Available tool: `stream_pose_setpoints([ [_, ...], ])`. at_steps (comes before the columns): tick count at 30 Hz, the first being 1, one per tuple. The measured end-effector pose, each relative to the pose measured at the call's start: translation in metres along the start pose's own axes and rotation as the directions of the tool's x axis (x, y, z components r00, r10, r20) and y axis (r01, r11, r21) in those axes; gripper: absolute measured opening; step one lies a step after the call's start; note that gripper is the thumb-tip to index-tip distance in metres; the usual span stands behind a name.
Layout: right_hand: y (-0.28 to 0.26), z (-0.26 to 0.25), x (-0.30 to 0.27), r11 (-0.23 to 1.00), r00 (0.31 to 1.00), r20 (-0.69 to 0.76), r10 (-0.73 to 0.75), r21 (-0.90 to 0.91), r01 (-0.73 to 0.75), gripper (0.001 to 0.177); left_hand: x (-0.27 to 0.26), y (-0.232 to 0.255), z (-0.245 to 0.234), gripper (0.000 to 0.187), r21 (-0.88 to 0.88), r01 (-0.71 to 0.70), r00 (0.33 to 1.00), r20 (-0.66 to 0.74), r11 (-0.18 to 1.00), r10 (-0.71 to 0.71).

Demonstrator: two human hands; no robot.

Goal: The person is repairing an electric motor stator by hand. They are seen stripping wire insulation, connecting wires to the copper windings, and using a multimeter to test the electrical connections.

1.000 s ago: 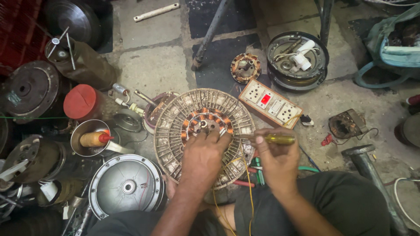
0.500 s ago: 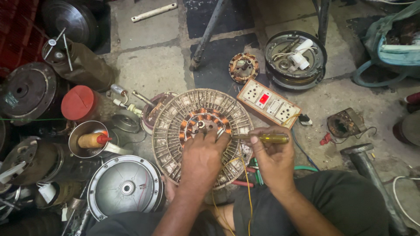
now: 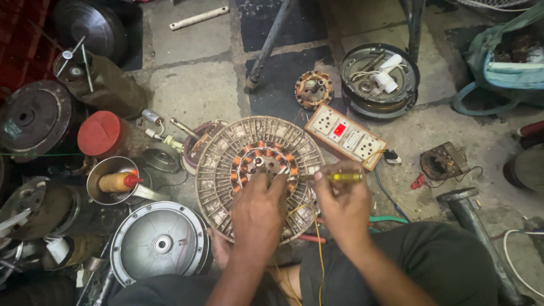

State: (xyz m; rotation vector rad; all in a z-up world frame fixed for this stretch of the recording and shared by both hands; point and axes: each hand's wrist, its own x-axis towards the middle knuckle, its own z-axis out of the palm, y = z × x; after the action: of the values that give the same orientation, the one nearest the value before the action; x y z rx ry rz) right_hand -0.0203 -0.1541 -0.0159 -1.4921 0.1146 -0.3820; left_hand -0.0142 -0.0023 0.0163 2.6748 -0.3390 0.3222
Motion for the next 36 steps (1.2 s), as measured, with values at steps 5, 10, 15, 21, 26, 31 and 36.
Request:
stream_pose_setpoints([
  [5, -0.013, 0.001, 0.015, 0.973, 0.993, 0.114, 0.022, -0.231, 0.005, 0.019, -0.001, -0.003, 0.005, 0.016, 0.028, -0.046, 0.999, -0.028, 0.999, 0.046],
  [10, -0.027, -0.006, 0.024, 0.824, 0.917, 0.354, -0.186, -0.452, 0.341, 0.023, -0.001, -0.005, 0.011, 0.025, -0.037, -0.079, 0.995, -0.068, 0.996, 0.076],
  [15, -0.022, -0.008, 0.020, 0.842, 0.937, 0.340, -0.075, -0.482, 0.243, 0.009, 0.003, -0.003, 0.013, 0.024, 0.052, -0.130, 0.990, -0.044, 0.990, 0.132],
  [21, -0.006, -0.019, 0.021, 0.989, 0.982, 0.158, 0.104, -0.120, -0.085, 0.015, 0.005, -0.002, 0.010, 0.019, 0.054, -0.097, 0.995, 0.022, 0.994, 0.096],
  [26, 0.007, -0.020, 0.014, 0.999, 0.983, 0.183, -0.024, -0.018, 0.028, 0.014, 0.005, -0.002, 0.010, 0.020, 0.057, -0.123, 0.992, -0.020, 0.991, 0.125],
  [31, 0.011, -0.021, 0.014, 0.999, 0.976, 0.212, -0.043, -0.013, 0.047, 0.015, 0.005, -0.002, 0.010, 0.022, 0.067, -0.118, 0.993, -0.005, 0.991, 0.118],
  [36, 0.010, -0.022, 0.013, 0.997, 0.971, 0.233, -0.048, -0.049, 0.060, 0.014, 0.005, -0.002, 0.010, 0.022, 0.058, -0.122, 0.992, -0.013, 0.991, 0.123],
])
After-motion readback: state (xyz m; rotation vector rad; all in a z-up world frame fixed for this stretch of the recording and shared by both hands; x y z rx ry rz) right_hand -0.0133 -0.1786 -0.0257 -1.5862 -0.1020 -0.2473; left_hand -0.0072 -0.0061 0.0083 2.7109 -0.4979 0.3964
